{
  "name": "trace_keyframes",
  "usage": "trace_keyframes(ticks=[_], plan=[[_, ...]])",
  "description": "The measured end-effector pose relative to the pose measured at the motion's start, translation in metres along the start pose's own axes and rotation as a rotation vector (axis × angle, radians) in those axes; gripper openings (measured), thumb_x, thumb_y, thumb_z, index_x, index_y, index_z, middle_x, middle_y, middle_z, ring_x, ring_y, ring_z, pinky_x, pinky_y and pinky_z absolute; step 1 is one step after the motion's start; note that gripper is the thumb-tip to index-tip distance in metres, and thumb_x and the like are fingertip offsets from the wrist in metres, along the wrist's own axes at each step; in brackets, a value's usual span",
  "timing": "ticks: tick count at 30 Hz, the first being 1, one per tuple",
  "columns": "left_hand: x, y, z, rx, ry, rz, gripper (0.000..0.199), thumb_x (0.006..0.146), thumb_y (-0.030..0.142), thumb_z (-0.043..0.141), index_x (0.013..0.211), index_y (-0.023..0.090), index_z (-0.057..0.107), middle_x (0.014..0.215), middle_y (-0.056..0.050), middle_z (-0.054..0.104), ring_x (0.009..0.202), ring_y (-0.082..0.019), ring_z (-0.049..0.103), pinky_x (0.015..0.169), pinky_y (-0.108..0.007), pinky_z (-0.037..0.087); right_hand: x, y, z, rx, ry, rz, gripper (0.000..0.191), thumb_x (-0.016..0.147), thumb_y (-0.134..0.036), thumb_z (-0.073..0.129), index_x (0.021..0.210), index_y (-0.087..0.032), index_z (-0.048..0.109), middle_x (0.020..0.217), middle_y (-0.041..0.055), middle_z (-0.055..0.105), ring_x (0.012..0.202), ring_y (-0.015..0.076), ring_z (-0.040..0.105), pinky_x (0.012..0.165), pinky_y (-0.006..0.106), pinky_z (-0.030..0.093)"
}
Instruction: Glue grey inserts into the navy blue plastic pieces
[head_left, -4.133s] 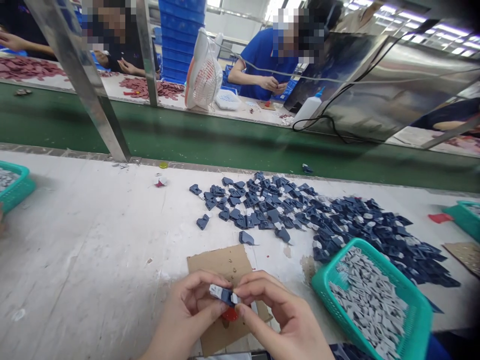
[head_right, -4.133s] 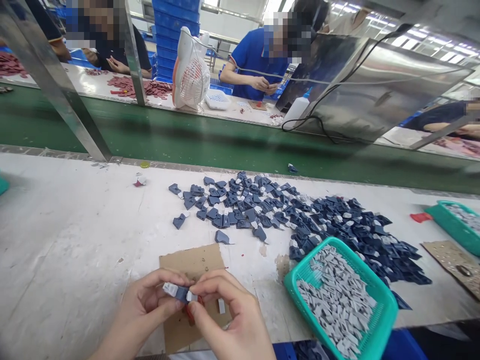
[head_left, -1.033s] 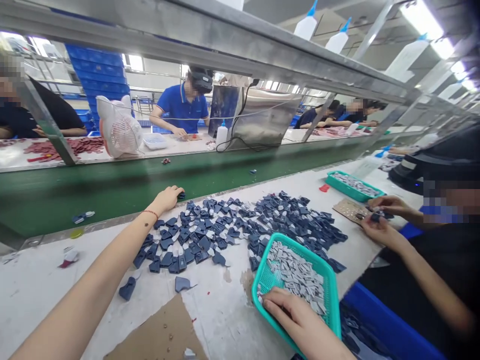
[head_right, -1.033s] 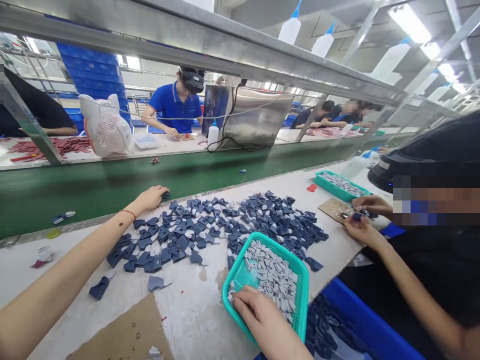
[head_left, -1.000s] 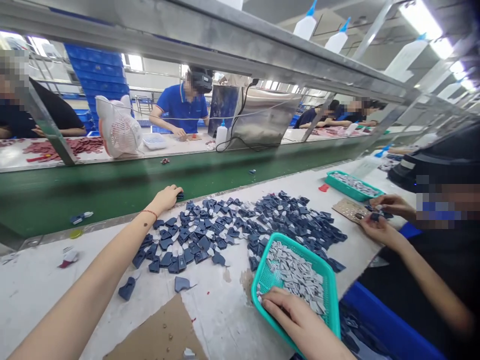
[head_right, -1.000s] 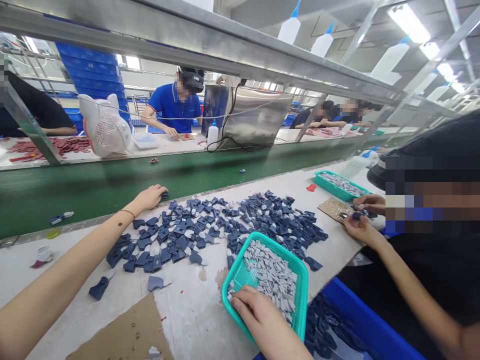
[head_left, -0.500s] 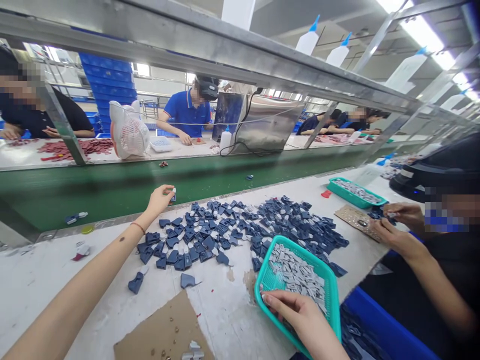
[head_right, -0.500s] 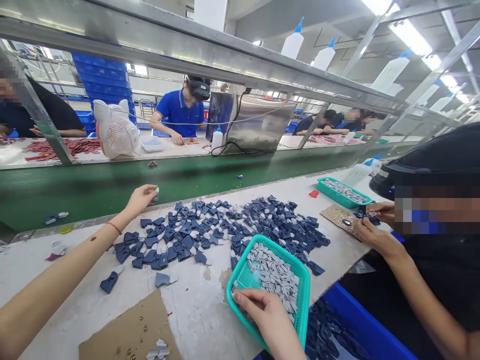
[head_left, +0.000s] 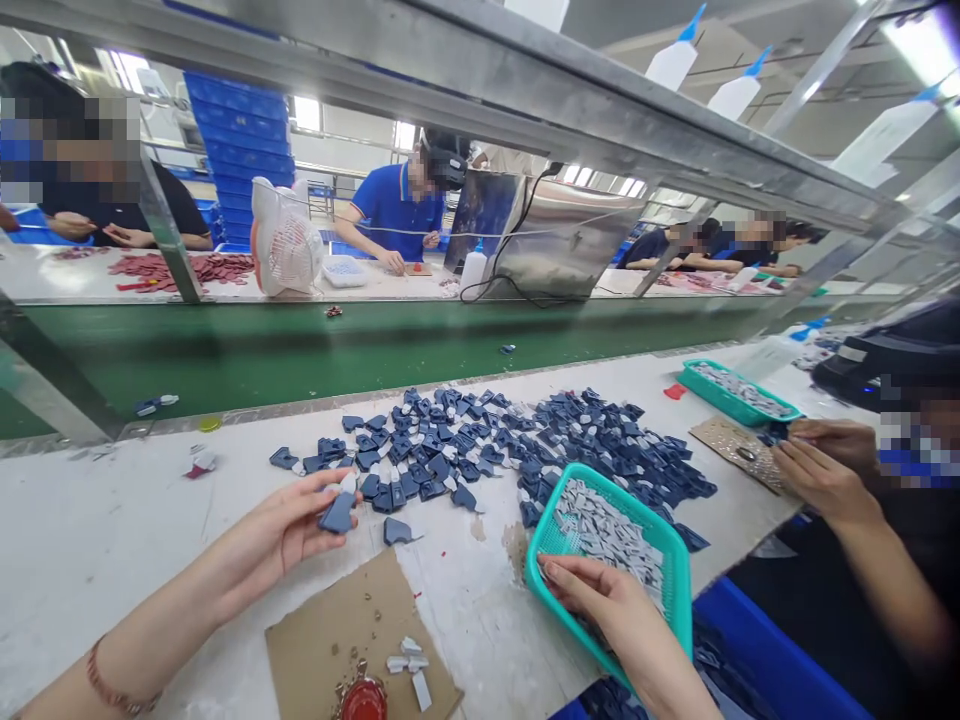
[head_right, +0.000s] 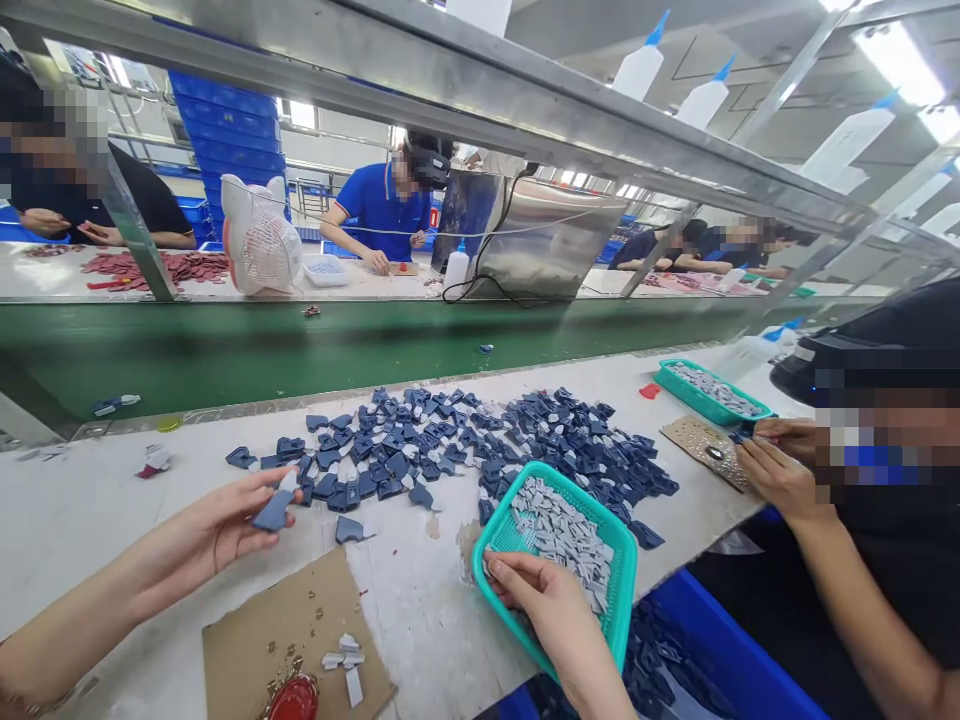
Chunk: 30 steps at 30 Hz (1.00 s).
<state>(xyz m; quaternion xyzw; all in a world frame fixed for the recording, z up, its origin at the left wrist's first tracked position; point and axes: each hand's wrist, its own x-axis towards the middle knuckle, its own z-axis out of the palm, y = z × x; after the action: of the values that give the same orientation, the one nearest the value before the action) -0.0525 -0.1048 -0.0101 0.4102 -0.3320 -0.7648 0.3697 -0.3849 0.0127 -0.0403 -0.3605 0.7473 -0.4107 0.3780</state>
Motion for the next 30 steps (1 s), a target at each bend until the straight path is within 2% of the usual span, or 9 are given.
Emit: trace_keyframes(ticks=[5, 11, 16, 21, 27, 30], plan=[[-0.028, -0.02, -0.007, -0.026, 0.048, -0.071, 0.039, 0.088, 0.014, 0.062, 0.127, 0.014, 0.055, 0.102, -0.013, 0.072, 0.082, -0.018, 0.072, 0.07, -0.028, 0.064, -0.001, -0.004, 0.001, -0.067, 0.0, -0.012, 0.042, 0.064, -0.061, 0.069, 0.078, -0.022, 0.075, 0.073, 0.0029, 0.071, 0.073, 0.0203, 0.062, 0.069, 0.027, 0.049], [-0.046, -0.029, -0.01, -0.072, 0.077, -0.093, 0.049, 0.08, 0.02, 0.073, 0.125, 0.016, 0.056, 0.106, -0.012, 0.072, 0.085, -0.021, 0.072, 0.069, -0.028, 0.063, 0.002, -0.01, -0.004, -0.08, -0.114, -0.039, 0.035, 0.066, -0.054, 0.071, 0.077, -0.021, 0.07, 0.067, 0.0016, 0.066, 0.066, 0.0179, 0.059, 0.063, 0.027, 0.048], [-0.061, -0.038, -0.017, -0.099, 0.048, -0.102, 0.054, 0.075, 0.025, 0.079, 0.124, 0.02, 0.055, 0.109, -0.011, 0.071, 0.093, -0.022, 0.07, 0.08, -0.032, 0.06, -0.001, -0.008, -0.005, -0.098, -0.08, -0.002, 0.043, 0.065, -0.052, 0.072, 0.094, -0.021, 0.074, 0.085, 0.005, 0.075, 0.079, 0.0225, 0.066, 0.068, 0.029, 0.051], [-0.074, -0.056, -0.021, -0.182, 0.072, -0.113, 0.06, 0.073, 0.032, 0.081, 0.125, 0.024, 0.053, 0.109, -0.009, 0.071, 0.101, -0.025, 0.068, 0.085, -0.033, 0.057, 0.0, -0.003, -0.007, -0.123, -0.056, 0.062, 0.04, 0.063, -0.053, 0.075, 0.089, -0.024, 0.077, 0.087, 0.0038, 0.076, 0.08, 0.024, 0.065, 0.064, 0.029, 0.051], [-0.079, -0.081, -0.019, -0.28, 0.035, -0.074, 0.052, 0.066, 0.036, 0.085, 0.112, 0.022, 0.065, 0.108, -0.008, 0.07, 0.096, -0.023, 0.068, 0.082, -0.032, 0.056, 0.011, 0.004, -0.019, -0.126, -0.113, 0.138, 0.047, 0.058, -0.055, 0.079, 0.092, -0.021, 0.077, 0.085, 0.0049, 0.076, 0.074, 0.0227, 0.066, 0.06, 0.027, 0.051], [-0.081, -0.088, -0.018, -0.297, 0.038, -0.066, 0.042, 0.067, 0.036, 0.085, 0.103, 0.018, 0.072, 0.106, -0.01, 0.071, 0.096, -0.024, 0.068, 0.081, -0.032, 0.056, 0.015, 0.003, -0.02, -0.176, -0.115, 0.141, 0.049, 0.053, -0.056, 0.08, 0.089, -0.022, 0.077, 0.094, 0.0066, 0.077, 0.085, 0.0283, 0.067, 0.063, 0.029, 0.052]])
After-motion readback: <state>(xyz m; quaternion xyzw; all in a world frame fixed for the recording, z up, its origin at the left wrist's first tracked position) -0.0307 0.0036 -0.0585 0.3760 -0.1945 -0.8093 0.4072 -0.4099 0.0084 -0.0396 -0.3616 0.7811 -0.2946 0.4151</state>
